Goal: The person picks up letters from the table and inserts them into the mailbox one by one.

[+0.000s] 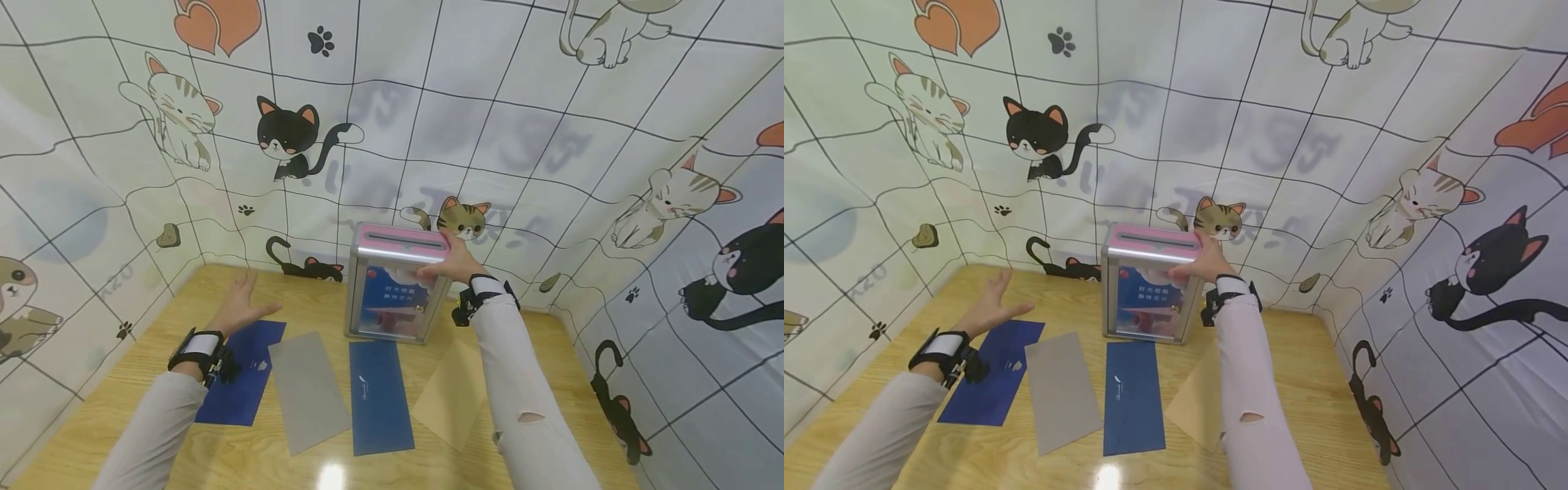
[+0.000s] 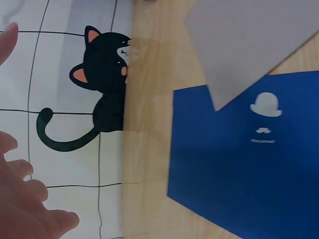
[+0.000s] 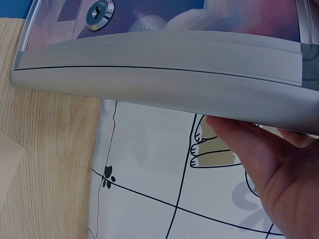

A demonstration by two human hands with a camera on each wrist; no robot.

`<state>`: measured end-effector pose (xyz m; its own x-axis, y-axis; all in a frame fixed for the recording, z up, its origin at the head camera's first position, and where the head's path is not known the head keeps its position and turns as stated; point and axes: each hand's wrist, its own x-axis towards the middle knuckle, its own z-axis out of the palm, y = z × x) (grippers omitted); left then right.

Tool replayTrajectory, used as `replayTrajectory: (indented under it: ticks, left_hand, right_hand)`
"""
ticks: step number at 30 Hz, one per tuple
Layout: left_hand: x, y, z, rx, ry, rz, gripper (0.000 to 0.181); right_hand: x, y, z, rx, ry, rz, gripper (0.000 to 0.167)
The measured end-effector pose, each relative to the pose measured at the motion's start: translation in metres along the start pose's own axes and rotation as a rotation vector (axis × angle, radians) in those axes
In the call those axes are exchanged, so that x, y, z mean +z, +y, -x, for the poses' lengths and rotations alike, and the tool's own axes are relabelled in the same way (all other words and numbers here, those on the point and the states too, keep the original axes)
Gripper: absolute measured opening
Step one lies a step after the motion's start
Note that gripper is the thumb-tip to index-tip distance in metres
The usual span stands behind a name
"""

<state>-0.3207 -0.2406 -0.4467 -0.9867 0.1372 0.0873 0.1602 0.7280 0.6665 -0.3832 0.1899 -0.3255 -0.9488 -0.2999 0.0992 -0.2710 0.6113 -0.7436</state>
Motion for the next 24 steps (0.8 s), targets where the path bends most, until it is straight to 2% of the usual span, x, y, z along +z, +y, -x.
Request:
replayTrajectory:
  ticks: [9,18,24]
  left_hand:
    - [0.031,-0.017,0.014,-0.003,-0.043,-0.006,0.104]
    - [0.052,-0.013,0.026,-0.026,-0.114,-0.035,0.102]
    - [0.065,-0.016,0.027,-0.035,-0.15,-0.062,0.098]
  right_hand:
    - [0.0,0.002,-0.002,0.002,-0.004,-0.006,0.105]
    - [-0.002,0.006,-0.005,0.006,0.004,0.035,0.107]
    - [-0.002,0.007,-0.006,0.01,0.003,0.039,0.108]
